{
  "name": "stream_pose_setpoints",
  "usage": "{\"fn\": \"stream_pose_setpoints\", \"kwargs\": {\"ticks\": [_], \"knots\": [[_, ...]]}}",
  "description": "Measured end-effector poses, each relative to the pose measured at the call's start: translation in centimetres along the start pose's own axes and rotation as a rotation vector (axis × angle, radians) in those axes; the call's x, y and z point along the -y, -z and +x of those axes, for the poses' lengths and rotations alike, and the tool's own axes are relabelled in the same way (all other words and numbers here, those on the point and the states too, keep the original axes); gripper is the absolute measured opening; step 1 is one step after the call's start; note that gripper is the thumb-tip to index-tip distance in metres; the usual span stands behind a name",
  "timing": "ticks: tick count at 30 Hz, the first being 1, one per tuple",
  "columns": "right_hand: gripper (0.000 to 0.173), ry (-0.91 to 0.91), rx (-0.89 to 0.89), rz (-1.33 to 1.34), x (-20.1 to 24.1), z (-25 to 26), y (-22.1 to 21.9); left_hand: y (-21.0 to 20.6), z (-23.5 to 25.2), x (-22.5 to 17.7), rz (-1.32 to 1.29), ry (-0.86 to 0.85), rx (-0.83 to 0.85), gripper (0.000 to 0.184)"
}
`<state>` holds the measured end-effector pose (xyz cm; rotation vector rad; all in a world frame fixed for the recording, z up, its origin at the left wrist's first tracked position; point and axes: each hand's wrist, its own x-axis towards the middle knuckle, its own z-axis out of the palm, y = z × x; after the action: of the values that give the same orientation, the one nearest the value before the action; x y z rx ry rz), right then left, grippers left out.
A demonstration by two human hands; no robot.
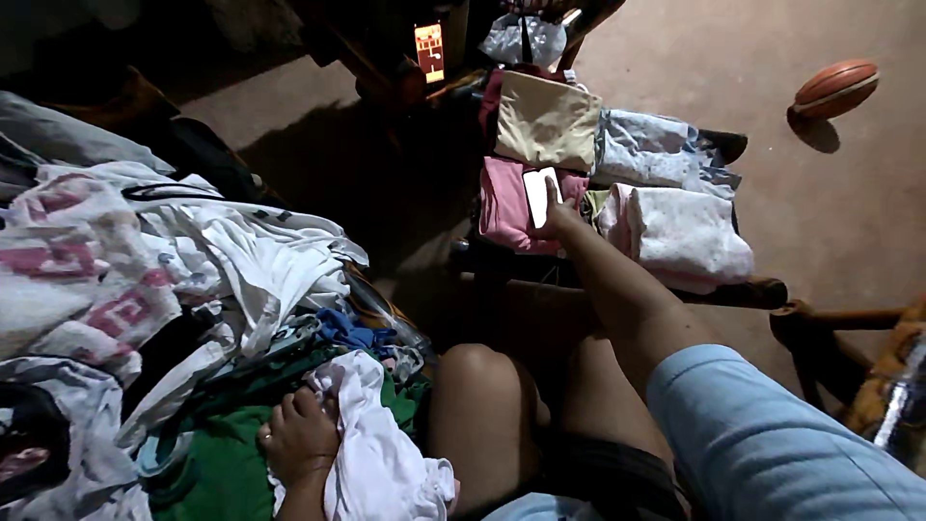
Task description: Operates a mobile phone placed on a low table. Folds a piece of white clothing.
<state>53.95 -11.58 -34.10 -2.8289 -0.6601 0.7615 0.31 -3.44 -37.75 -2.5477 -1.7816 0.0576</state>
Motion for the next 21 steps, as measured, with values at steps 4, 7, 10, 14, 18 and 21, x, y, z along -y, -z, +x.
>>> {"fn": "stream_pose_setpoints", "kwargs": {"ticks": [4,7,10,14,18,21], "knots": [[0.132,0.0,0.005,-0.012,0.1,-0.1,0.0,0.1,0.1,-0.1,0.006,0.013,0.012,0.036],[0.132,0.0,0.004,-0.063,0.3,-0.1,0.0,-0.1,0.1,0.0,0.008,0.011,0.012,0.038],[0.132,0.008,0.018,-0.088,0.6,-0.4,0.4,-0.1,0.1,0.0,0.002,0.011,0.004,0.039],[0.133,0.006,0.026,-0.17,1.0,-0.3,0.8,0.1,0.2,0.0,0.031,0.02,0.042,0.04],[0.14,-0.022,0.032,-0.302,1.7,0.1,1.0,-0.1,0.2,0.0,0.039,0.012,0.02,0.039],[0.139,-0.027,0.043,-0.301,1.9,0.1,1.1,-0.3,0.2,0.2,0.016,0.008,0.009,0.039]]}}
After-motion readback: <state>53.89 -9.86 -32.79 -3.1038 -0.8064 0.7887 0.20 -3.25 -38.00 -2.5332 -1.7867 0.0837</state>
